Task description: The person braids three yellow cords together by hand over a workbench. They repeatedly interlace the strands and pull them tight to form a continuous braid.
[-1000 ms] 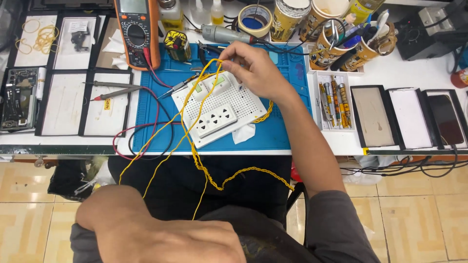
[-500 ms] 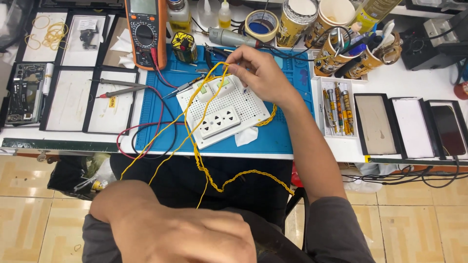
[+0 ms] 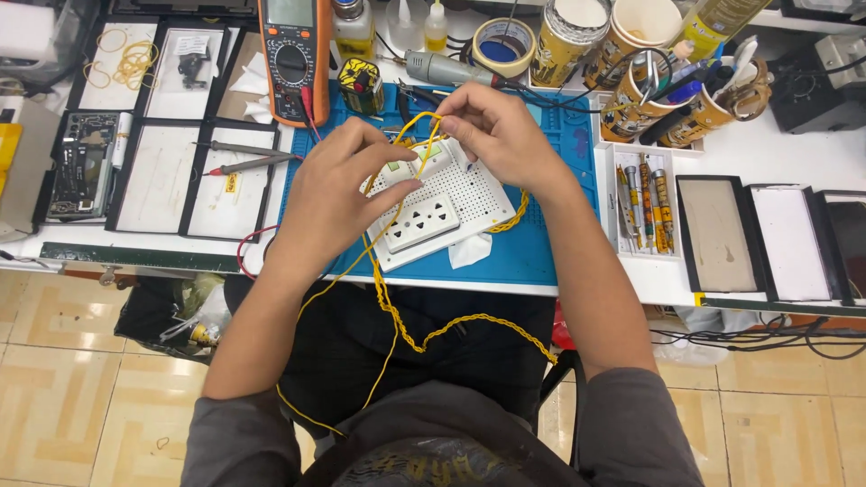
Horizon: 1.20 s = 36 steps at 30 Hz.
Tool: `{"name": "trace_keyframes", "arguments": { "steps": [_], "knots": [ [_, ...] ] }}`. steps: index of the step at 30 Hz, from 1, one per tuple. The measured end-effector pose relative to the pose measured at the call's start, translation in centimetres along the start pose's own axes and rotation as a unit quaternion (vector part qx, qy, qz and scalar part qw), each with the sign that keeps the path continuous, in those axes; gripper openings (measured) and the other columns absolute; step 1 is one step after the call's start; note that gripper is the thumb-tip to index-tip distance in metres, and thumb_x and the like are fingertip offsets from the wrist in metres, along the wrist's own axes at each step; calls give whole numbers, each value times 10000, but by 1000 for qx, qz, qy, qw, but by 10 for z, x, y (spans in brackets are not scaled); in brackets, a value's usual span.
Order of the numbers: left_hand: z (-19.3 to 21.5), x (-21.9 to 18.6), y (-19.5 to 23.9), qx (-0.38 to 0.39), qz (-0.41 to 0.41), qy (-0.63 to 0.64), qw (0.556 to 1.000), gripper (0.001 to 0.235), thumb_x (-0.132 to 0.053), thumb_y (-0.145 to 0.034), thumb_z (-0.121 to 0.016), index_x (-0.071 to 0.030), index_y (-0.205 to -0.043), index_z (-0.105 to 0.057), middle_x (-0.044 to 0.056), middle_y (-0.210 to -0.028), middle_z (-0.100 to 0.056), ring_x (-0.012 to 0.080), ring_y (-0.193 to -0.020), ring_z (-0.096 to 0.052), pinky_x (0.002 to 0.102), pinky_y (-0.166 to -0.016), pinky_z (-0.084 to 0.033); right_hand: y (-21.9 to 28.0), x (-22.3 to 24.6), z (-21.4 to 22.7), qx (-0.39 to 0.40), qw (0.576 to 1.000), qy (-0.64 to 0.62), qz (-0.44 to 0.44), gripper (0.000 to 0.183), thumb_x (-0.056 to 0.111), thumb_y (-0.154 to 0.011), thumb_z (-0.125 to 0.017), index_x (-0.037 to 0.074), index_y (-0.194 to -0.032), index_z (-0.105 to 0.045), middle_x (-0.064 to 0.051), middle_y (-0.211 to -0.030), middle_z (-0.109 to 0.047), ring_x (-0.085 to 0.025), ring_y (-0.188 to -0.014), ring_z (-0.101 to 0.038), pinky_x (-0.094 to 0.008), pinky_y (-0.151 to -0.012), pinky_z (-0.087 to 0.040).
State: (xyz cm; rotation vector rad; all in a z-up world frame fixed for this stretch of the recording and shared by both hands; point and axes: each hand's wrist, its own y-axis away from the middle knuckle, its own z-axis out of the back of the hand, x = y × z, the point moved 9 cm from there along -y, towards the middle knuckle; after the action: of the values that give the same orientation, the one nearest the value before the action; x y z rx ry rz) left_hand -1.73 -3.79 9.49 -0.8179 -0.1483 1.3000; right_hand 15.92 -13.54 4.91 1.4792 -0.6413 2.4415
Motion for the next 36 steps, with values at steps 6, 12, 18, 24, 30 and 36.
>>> {"name": "trace_keyframes", "arguments": {
  "steps": [6, 12, 18, 24, 30, 36],
  "knots": [
    [1, -7, 7, -31, 12, -53, 998, 160, -58, -1105, -813, -61, -1259, -770, 82, -1057, -649, 285, -975, -668, 443, -718, -507, 2, 1, 0, 2, 1000, -7, -11, 85, 108, -1182, -642, 55, -1230, -688, -42, -980, -695, -112, -688, -593, -263, -641, -532],
    [27, -4, 3, -110, 106, 40, 988, 148, 4, -1172, -670, -1, -1276, -775, 130, -1093, -651, 238, -899, -637, 356, -699, -500, 3, 3, -5, 58, 998, -29, 11, 267, 240, -1187, -620, 41, -1328, -727, -45, -1031, -735, -103, -730, -637, -247, -635, -540],
    [21, -13, 9, -79, 172, 146, 971, 79, -143, -1143, -747, -92, -1191, -782, 44, -992, -673, 98, -637, -551, 255, -621, -466, 4, 8, 0, 59, 998, -23, 19, 216, 195, -1201, -611, 55, -1307, -736, -48, -1052, -697, -125, -762, -644, -267, -674, -546],
    [-5, 1, 30, -81, 295, 172, 937, 300, -285, -1060, -796, -191, -1342, -763, 36, -1161, -693, 70, -606, -672, 258, -512, -578, 9, 22, -13, 134, 989, 46, 36, 165, 154, -1182, -639, 72, -1284, -740, -47, -1088, -693, -134, -800, -652, -288, -729, -569],
    [-7, -10, 41, -118, 253, 88, 956, 90, -211, -1063, -831, -182, -1148, -832, -60, -945, -781, 203, -1061, -605, 365, -961, -473, 6, 14, -22, 155, 987, 39, 10, 114, 159, -1153, -691, 84, -1217, -749, -29, -1018, -714, -112, -780, -629, -269, -697, -544],
    [-12, -52, 68, -89, 234, 133, 959, 227, -118, -1058, -820, -10, -1257, -823, 140, -787, -754, 279, -744, -717, 413, -716, -562, 5, 13, -20, 83, 993, -72, 53, 74, 61, -1086, -770, 31, -1121, -827, -62, -888, -725, -112, -685, -677, -204, -521, -519]
  ]
}}
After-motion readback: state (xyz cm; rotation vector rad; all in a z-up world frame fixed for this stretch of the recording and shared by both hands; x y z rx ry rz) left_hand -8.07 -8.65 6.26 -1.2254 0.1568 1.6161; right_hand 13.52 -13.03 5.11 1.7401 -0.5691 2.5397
